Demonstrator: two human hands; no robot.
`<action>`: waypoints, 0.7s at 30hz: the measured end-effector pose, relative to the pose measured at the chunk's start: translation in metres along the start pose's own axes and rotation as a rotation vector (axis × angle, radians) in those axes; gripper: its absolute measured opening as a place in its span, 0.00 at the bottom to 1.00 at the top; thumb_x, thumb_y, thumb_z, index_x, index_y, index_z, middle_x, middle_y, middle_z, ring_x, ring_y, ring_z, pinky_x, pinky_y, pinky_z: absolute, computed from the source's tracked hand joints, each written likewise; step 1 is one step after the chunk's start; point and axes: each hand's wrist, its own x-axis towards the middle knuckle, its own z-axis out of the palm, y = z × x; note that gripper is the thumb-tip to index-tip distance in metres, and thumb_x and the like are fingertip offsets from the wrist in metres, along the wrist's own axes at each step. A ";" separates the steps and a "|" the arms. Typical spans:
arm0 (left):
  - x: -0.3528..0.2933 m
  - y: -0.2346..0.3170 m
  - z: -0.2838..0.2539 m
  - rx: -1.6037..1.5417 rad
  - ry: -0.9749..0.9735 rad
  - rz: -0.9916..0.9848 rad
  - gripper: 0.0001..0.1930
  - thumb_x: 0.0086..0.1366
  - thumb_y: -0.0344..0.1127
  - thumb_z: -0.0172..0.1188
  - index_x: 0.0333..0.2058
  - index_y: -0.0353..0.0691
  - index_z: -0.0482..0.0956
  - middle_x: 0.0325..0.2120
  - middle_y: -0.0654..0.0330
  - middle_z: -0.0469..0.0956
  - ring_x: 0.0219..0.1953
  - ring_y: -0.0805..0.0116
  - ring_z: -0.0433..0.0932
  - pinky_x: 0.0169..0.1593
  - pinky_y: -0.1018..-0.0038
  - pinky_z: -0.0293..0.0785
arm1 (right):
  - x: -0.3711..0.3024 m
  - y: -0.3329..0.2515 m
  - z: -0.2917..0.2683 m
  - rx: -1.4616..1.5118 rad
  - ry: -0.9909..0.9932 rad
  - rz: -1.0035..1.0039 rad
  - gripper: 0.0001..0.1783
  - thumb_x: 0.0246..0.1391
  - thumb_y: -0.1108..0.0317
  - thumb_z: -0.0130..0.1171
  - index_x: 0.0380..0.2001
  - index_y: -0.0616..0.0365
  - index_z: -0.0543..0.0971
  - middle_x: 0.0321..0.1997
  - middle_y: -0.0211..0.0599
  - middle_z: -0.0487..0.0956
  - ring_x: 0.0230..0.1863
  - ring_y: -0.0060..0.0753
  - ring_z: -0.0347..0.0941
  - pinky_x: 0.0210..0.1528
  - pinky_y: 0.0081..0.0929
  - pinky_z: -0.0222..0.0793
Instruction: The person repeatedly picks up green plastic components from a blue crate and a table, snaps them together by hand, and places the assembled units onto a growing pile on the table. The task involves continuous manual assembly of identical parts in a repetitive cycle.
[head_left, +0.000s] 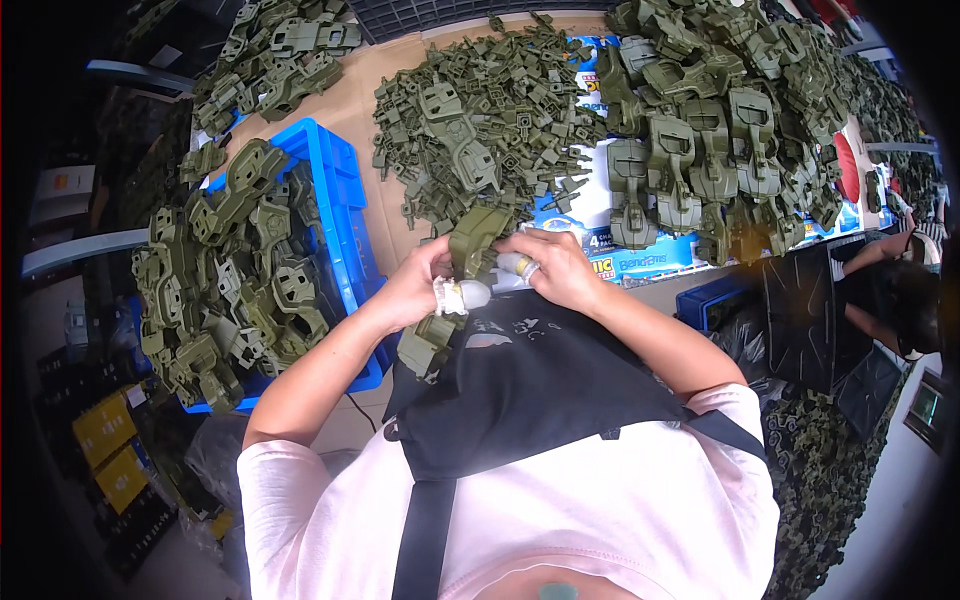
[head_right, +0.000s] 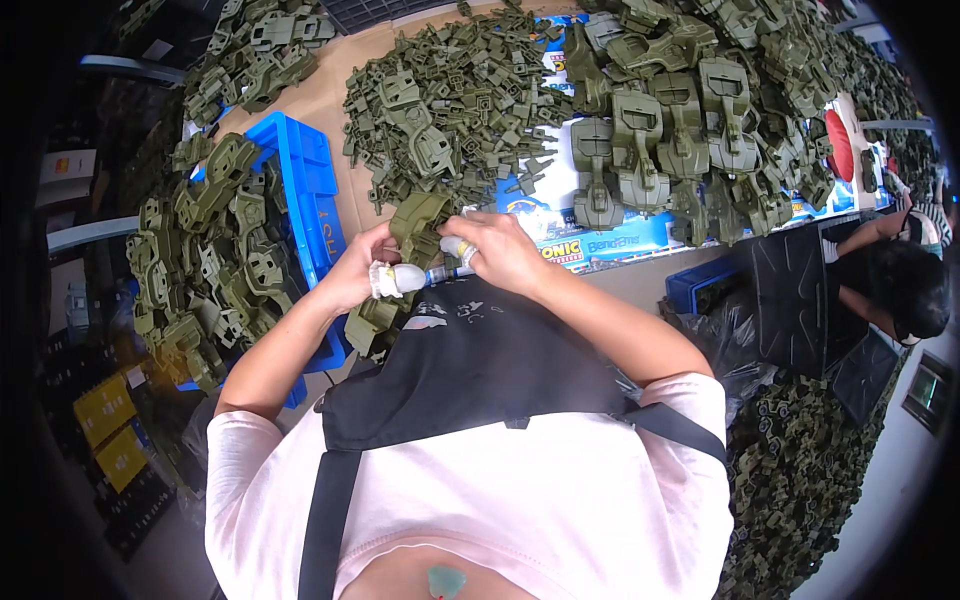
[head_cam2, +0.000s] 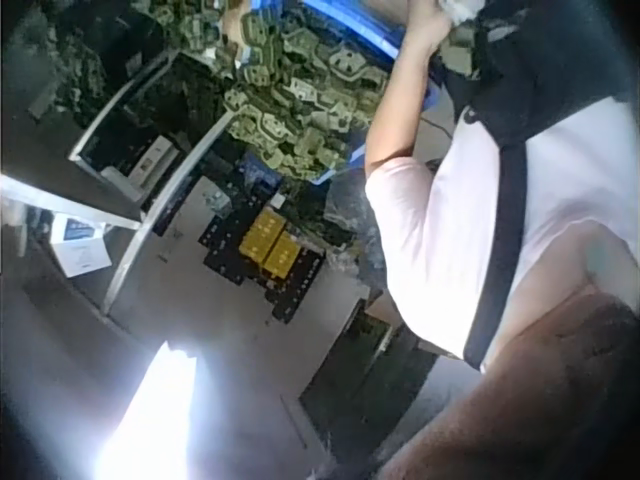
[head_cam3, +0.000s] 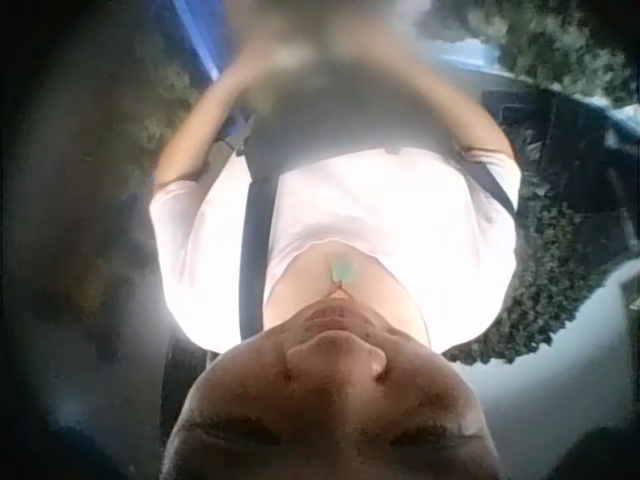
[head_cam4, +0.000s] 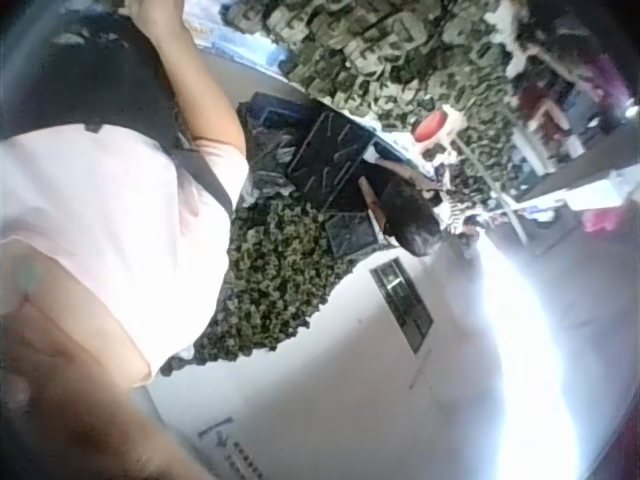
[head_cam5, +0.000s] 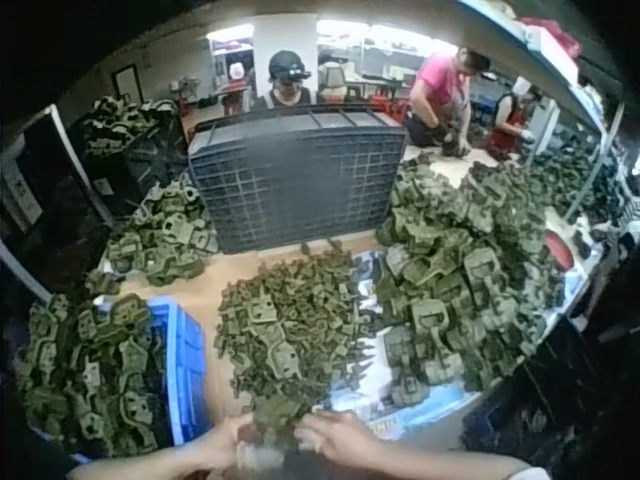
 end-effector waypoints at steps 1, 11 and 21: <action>0.001 0.002 -0.001 0.048 -0.008 -0.004 0.28 0.51 0.25 0.63 0.52 0.38 0.65 0.41 0.60 0.75 0.42 0.72 0.74 0.45 0.77 0.70 | 0.002 0.004 0.002 0.011 0.016 -0.010 0.17 0.41 0.78 0.53 0.38 0.56 0.75 0.34 0.45 0.77 0.32 0.44 0.75 0.35 0.34 0.73; 0.014 -0.035 -0.033 -0.934 0.337 -0.026 0.24 0.58 0.52 0.55 0.47 0.41 0.70 0.37 0.56 0.76 0.38 0.66 0.77 0.42 0.69 0.74 | 0.094 0.123 0.000 -0.728 0.309 0.245 0.23 0.37 0.70 0.61 0.42 0.48 0.71 0.34 0.46 0.73 0.32 0.48 0.73 0.35 0.38 0.71; 0.008 -0.059 0.008 -1.040 0.285 -0.120 0.28 0.59 0.58 0.51 0.46 0.39 0.71 0.36 0.57 0.77 0.33 0.67 0.77 0.38 0.70 0.75 | 0.059 0.088 -0.062 -0.174 0.307 0.412 0.15 0.40 0.76 0.56 0.37 0.54 0.75 0.34 0.41 0.78 0.37 0.43 0.76 0.40 0.32 0.71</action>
